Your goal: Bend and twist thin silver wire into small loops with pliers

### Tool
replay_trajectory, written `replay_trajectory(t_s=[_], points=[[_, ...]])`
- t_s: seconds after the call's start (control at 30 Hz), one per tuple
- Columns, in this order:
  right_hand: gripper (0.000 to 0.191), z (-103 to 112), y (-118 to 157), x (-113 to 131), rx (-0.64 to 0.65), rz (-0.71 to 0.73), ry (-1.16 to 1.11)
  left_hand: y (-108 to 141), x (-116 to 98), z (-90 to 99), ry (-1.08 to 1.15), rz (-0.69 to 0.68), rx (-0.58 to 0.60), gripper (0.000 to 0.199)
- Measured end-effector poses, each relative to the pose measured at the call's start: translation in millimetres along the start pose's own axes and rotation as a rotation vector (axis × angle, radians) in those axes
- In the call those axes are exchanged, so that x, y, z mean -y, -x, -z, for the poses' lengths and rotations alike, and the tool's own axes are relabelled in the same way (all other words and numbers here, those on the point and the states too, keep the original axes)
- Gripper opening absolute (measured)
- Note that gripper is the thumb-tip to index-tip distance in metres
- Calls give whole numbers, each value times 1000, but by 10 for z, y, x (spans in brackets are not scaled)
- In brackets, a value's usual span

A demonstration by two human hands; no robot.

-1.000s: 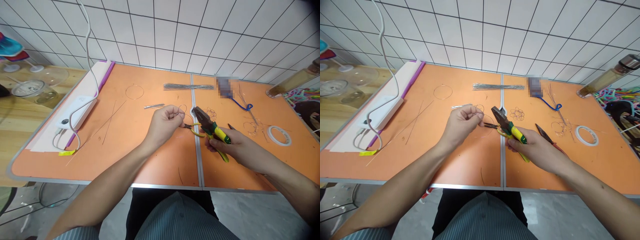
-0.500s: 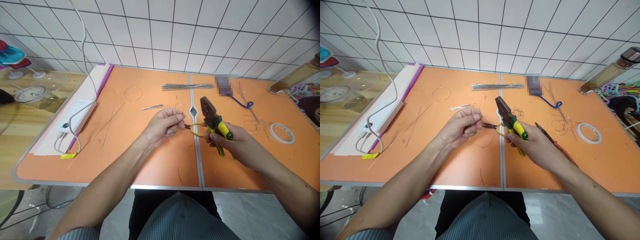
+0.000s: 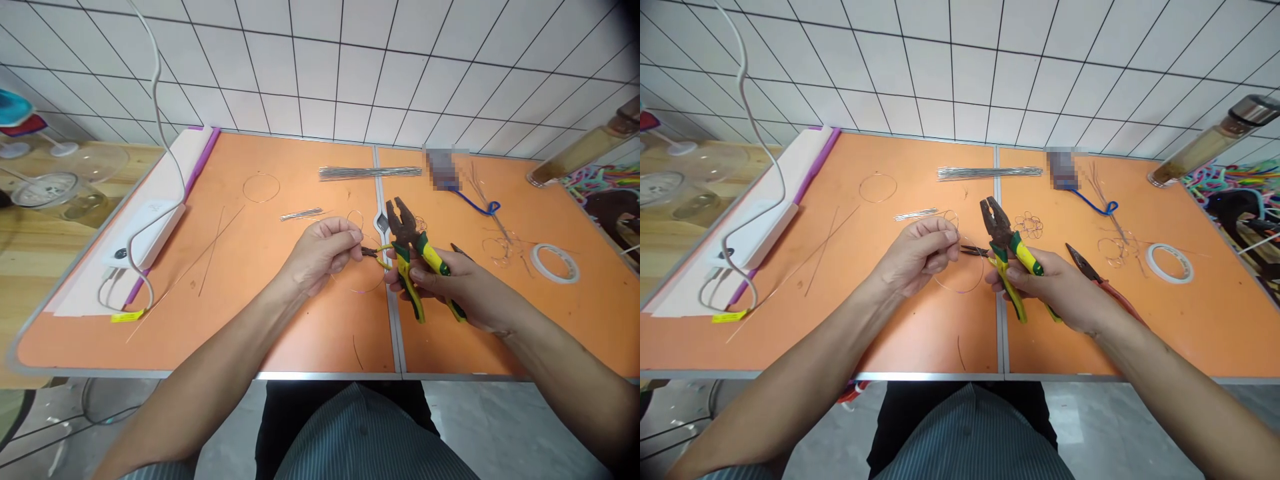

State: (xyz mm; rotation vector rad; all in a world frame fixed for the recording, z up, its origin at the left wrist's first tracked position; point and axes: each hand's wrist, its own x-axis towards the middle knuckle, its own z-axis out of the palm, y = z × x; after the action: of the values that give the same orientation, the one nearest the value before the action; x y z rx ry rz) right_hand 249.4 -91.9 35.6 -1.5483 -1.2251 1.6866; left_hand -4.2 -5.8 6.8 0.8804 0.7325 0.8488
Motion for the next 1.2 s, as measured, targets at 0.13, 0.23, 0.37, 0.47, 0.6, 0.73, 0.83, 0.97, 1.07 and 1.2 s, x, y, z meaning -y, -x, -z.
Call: replay_trajectory(t_s=[0.13, 0.23, 0.37, 0.47, 0.6, 0.73, 0.83, 0.97, 1.07, 1.2], points=[[54, -32, -9, 16, -1, -11, -15, -1, 14, -2, -3, 8, -15, 22], [58, -57, -13, 14, 12, 20, -5, -4, 24, 1, -9, 16, -31, 23], [58, -76, -14, 7, 21, 21, 19, -7, 26, -2, -19, 21, -45, 23], [57, -71, -21, -9, 40, 29, -10, -7, 26, -9, -24, 19, -40, 23], [49, -60, -26, -17, 62, 54, -16, -3, 30, -11, -27, 11, -39, 22], [41, -69, -26, 12, 36, 128, 181, 8, 27, -12, -43, 19, -42, 22], [44, -85, -32, 47, -43, 179, 309, 13, 19, -21, -44, 24, -48, 22], [41, -117, -45, 92, -107, 243, 490, 20, 14, -42, -41, 26, -43, 23], [35, -152, -72, 97, -229, 308, 662, 26, 16, -51, -33, 28, -42, 19], [36, -181, -125, 62, -335, 456, 753, 24, 19, -47, -22, 25, -35, 19]])
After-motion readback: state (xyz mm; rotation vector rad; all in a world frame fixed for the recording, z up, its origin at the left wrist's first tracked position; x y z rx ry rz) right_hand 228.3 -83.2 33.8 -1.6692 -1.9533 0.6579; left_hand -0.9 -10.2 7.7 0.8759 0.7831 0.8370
